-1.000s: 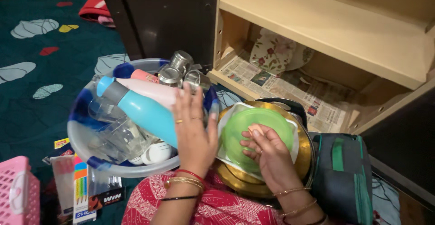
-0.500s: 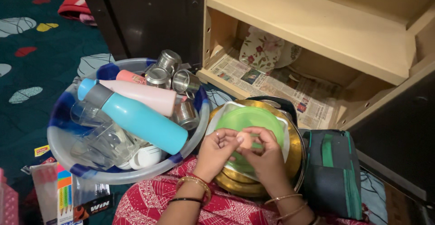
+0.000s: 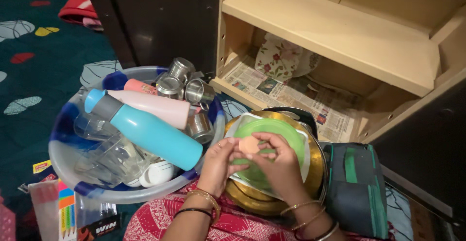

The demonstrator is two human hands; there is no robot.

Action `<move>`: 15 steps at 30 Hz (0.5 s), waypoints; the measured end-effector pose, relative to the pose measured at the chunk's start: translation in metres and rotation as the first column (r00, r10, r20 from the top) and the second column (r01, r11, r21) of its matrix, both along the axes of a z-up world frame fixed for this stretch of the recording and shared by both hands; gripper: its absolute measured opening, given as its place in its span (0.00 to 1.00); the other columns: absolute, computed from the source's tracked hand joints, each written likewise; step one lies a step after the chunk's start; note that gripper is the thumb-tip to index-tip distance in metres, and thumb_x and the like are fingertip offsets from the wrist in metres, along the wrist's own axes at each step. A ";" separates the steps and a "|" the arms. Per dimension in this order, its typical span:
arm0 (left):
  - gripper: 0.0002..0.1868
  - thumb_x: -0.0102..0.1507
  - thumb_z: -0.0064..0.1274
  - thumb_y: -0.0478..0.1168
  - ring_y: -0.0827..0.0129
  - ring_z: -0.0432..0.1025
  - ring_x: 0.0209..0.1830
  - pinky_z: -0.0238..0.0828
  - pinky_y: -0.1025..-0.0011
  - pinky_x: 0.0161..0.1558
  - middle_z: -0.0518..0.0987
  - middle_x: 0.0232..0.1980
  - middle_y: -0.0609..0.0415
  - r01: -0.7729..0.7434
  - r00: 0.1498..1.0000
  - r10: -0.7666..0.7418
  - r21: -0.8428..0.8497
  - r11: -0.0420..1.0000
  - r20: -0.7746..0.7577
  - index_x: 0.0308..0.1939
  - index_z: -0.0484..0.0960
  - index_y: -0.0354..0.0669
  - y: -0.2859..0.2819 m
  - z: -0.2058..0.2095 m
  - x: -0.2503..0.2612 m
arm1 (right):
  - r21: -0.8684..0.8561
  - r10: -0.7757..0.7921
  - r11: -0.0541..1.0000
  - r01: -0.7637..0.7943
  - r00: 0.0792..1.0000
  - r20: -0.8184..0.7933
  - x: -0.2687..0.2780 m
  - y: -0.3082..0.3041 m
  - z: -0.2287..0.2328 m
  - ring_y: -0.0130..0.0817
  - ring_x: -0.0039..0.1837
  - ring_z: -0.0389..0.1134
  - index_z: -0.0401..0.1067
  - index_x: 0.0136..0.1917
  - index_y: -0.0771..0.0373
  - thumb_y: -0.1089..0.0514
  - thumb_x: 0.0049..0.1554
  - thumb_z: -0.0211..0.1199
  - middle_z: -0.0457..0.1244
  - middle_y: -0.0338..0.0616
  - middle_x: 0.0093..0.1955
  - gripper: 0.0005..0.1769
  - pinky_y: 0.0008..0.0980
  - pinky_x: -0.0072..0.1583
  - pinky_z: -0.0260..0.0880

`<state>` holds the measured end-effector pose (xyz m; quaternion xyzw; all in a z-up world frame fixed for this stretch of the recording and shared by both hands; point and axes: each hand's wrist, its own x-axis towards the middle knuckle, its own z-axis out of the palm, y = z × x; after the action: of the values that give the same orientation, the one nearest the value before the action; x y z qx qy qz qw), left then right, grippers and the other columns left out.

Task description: The person removes various kitchen items from a cabinet and places them into a plastic basin. They handle cups, glasses, metal tumblers, plates, and a water bottle, moving them one at a time from the cabinet to the basin.

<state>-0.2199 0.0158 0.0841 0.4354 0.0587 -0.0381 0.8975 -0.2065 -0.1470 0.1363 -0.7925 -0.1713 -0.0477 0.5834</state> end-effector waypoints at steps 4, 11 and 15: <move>0.21 0.70 0.32 0.46 0.67 0.80 0.40 0.81 0.64 0.40 0.81 0.43 0.50 0.008 0.999 -0.013 -0.156 0.988 -0.032 0.55 0.74 0.36 0.002 0.004 -0.002 | 0.075 0.053 0.996 -0.057 0.997 0.051 0.014 0.015 0.014 0.26 0.55 0.69 0.75 0.60 0.66 0.66 0.52 0.71 0.69 0.39 0.54 0.22 0.24 0.53 0.73; 0.15 0.75 0.35 0.38 0.78 0.72 0.34 0.78 0.70 0.41 0.77 0.44 0.56 0.021 0.993 0.025 -0.381 0.924 0.115 0.60 0.75 0.37 -0.001 -0.026 0.011 | 0.011 0.180 0.983 -0.183 0.947 -0.267 0.023 0.074 0.041 0.25 0.42 0.69 0.75 0.60 0.67 0.58 0.55 0.68 0.71 0.42 0.47 0.20 0.27 0.41 0.71; 0.13 0.73 0.33 0.38 0.75 0.74 0.34 0.78 0.71 0.43 0.78 0.42 0.54 -0.037 0.999 0.022 -0.353 0.935 -0.046 0.54 0.72 0.37 0.000 -0.051 0.021 | -0.175 0.182 0.960 -0.220 0.961 -0.210 0.034 0.089 0.036 0.27 0.44 0.71 0.74 0.61 0.66 0.55 0.56 0.66 0.72 0.42 0.50 0.21 0.26 0.45 0.72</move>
<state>-0.1992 0.0154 0.0332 0.2654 0.0759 -0.0433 0.9602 -0.1727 -0.0584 0.1719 -0.8254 -0.1979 0.1057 0.5180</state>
